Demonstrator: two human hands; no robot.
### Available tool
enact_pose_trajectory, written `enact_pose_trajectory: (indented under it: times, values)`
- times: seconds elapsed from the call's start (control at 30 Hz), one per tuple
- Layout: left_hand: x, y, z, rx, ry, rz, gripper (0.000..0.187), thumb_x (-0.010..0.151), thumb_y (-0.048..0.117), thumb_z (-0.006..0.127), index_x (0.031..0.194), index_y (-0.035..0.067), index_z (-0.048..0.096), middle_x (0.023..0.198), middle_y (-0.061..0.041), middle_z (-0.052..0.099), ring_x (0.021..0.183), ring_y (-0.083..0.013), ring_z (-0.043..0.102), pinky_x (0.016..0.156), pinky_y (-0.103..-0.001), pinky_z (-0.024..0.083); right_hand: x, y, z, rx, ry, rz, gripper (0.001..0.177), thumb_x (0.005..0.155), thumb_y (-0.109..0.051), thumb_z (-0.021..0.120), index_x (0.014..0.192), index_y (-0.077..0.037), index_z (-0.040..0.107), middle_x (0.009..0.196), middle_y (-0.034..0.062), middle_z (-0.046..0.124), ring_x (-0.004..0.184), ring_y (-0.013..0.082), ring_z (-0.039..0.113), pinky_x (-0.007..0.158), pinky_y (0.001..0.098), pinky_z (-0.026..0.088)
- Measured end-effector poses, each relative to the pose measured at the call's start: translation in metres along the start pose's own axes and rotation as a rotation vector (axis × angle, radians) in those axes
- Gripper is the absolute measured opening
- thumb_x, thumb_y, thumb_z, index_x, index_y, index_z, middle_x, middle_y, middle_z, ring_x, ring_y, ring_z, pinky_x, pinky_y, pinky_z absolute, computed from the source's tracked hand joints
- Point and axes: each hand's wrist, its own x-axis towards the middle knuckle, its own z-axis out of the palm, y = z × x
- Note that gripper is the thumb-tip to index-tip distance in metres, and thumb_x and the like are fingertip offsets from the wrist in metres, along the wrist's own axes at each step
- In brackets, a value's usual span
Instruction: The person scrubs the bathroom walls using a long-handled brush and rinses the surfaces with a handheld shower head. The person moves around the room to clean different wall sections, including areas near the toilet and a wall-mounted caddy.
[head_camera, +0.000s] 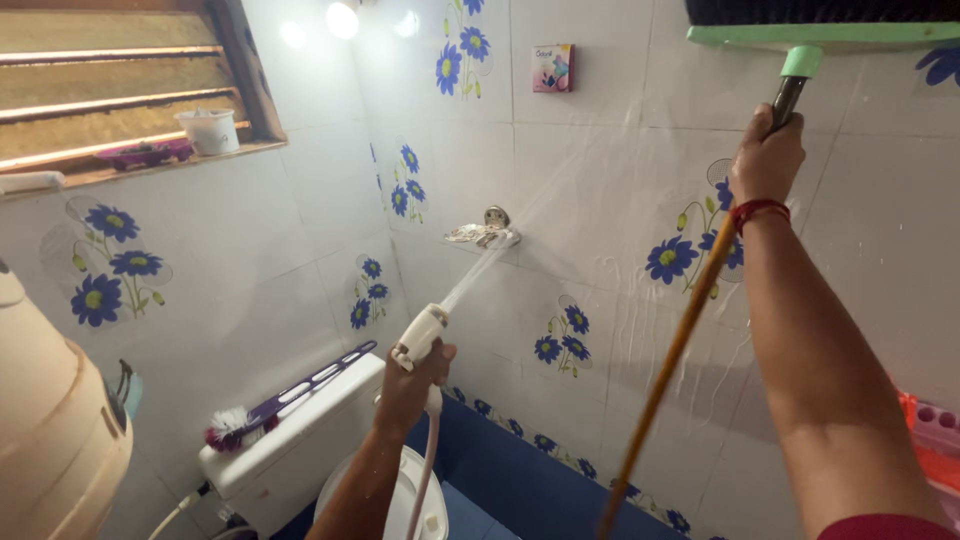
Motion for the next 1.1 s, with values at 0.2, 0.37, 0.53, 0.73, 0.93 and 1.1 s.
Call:
enact_pose_trajectory:
  times: [0.2, 0.37, 0.53, 0.73, 0.93, 1.1]
  values:
    - [0.011, -0.013, 0.005, -0.076, 0.017, -0.048, 0.009, 0.091, 0.012, 0.067, 0.091, 0.002, 0.065, 0.070, -0.001, 0.062, 0.059, -0.0083, 0.054, 0.051, -0.027, 0.042, -0.044, 0.015, -0.032, -0.155, 0.002, -0.128, 0.035, 0.116, -0.032, 0.056, 0.113, 0.003, 0.055, 0.082, 0.0230, 0.070, 0.073, 0.0419, 0.070, 0.056, 0.0488, 0.052]
    - [0.008, -0.023, 0.007, -0.033, 0.020, -0.016, 0.012, 0.092, 0.012, 0.070, 0.089, 0.001, 0.065, 0.065, -0.002, 0.058, 0.055, -0.0100, 0.053, 0.050, -0.028, 0.041, -0.103, 0.019, -0.010, -0.182, -0.157, 0.120, 0.039, 0.109, -0.039, 0.053, 0.115, -0.001, 0.055, 0.079, 0.0146, 0.071, 0.061, 0.0305, 0.071, 0.050, 0.0413, 0.058]
    - [0.012, -0.011, 0.009, -0.059, 0.041, -0.028, 0.011, 0.091, 0.011, 0.070, 0.088, 0.003, 0.064, 0.066, -0.001, 0.058, 0.056, -0.0090, 0.053, 0.050, -0.027, 0.042, -0.123, -0.026, 0.022, -0.049, -0.299, 0.121, 0.041, 0.112, -0.041, 0.053, 0.105, -0.001, 0.056, 0.071, 0.0107, 0.066, 0.054, 0.0252, 0.066, 0.047, 0.0383, 0.051]
    - [0.009, -0.004, -0.005, -0.082, 0.033, -0.008, 0.011, 0.091, 0.010, 0.071, 0.091, 0.004, 0.062, 0.070, 0.000, 0.059, 0.057, -0.0063, 0.049, 0.048, -0.026, 0.039, -0.060, -0.082, 0.080, 0.269, -0.349, 0.071, 0.039, 0.111, -0.043, 0.052, 0.109, -0.004, 0.050, 0.066, 0.0078, 0.059, 0.046, 0.0217, 0.060, 0.039, 0.0370, 0.045]
    - [0.012, 0.006, -0.009, 0.021, 0.086, -0.020, 0.013, 0.089, 0.008, 0.072, 0.079, 0.004, 0.064, 0.061, 0.000, 0.055, 0.052, -0.0072, 0.049, 0.047, -0.026, 0.038, 0.060, -0.086, 0.211, -0.064, -0.095, -0.137, 0.038, 0.108, -0.038, 0.060, 0.107, 0.000, 0.054, 0.081, 0.0197, 0.071, 0.070, 0.0386, 0.072, 0.056, 0.0460, 0.058]
    - [0.032, 0.012, -0.007, 0.074, 0.136, -0.019, 0.017, 0.090, 0.010, 0.073, 0.078, 0.004, 0.063, 0.060, 0.000, 0.056, 0.052, -0.0081, 0.052, 0.048, -0.027, 0.040, 0.113, -0.112, 0.241, -0.045, -0.104, -0.115, 0.038, 0.107, -0.039, 0.060, 0.105, -0.002, 0.056, 0.083, 0.0200, 0.072, 0.068, 0.0388, 0.070, 0.054, 0.0472, 0.057]
